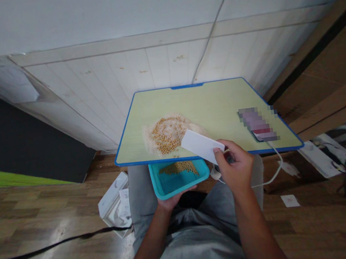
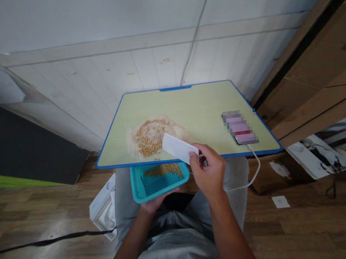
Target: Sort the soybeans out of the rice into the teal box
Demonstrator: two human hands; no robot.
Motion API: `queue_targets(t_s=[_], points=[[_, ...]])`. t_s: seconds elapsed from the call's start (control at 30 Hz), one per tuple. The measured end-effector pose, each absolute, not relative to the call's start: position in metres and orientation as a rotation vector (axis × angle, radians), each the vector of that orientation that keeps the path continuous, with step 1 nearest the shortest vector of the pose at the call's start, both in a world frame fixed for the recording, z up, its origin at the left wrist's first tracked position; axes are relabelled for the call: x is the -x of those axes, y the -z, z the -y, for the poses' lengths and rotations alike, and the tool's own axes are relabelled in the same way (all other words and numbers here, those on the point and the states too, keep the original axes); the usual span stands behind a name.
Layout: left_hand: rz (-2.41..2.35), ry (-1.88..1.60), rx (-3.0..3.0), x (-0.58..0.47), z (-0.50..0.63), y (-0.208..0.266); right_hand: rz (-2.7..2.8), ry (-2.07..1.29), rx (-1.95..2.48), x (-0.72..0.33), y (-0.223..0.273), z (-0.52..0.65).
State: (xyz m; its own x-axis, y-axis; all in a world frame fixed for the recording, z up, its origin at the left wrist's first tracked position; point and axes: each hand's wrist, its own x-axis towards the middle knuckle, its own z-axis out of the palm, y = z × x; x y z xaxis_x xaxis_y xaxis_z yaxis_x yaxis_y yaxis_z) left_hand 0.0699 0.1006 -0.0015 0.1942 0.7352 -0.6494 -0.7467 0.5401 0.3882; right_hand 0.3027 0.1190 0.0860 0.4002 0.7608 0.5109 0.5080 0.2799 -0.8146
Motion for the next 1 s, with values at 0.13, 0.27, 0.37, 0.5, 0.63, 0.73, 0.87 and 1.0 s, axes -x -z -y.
queue_targets(t_s=[0.13,0.27,0.37,0.5,0.63,0.73,0.87,1.0], points=[[-0.913,-1.049,0.029,-0.070,-0.100,0.001,1.228,-0.222,1.387,-0.303,-0.085,-0.121],[-0.938,-1.048,0.010,-0.071,-0.100,-0.003,1.252,-0.212,1.402,-0.304,-0.084,-0.121],[-0.960,-1.040,0.000,-0.073,-0.100,-0.007,1.272,-0.238,1.376,-0.304,-0.084,-0.120],[-0.941,-1.048,0.054,-0.074,-0.100,-0.009,1.239,-0.226,1.365,-0.303,-0.085,-0.121],[-0.903,-1.048,0.075,-0.074,-0.099,-0.008,1.280,-0.263,1.382,-0.301,-0.087,-0.122],[-0.935,-1.051,0.060,-0.075,-0.099,-0.008,1.287,-0.260,1.362,-0.299,-0.090,-0.125],[-0.958,-1.055,0.070,-0.075,-0.101,-0.008,1.294,-0.212,1.338,-0.298,-0.093,-0.133],[-0.934,-1.047,0.150,-0.075,-0.104,-0.008,1.347,-0.240,1.283,-0.299,-0.093,-0.137]])
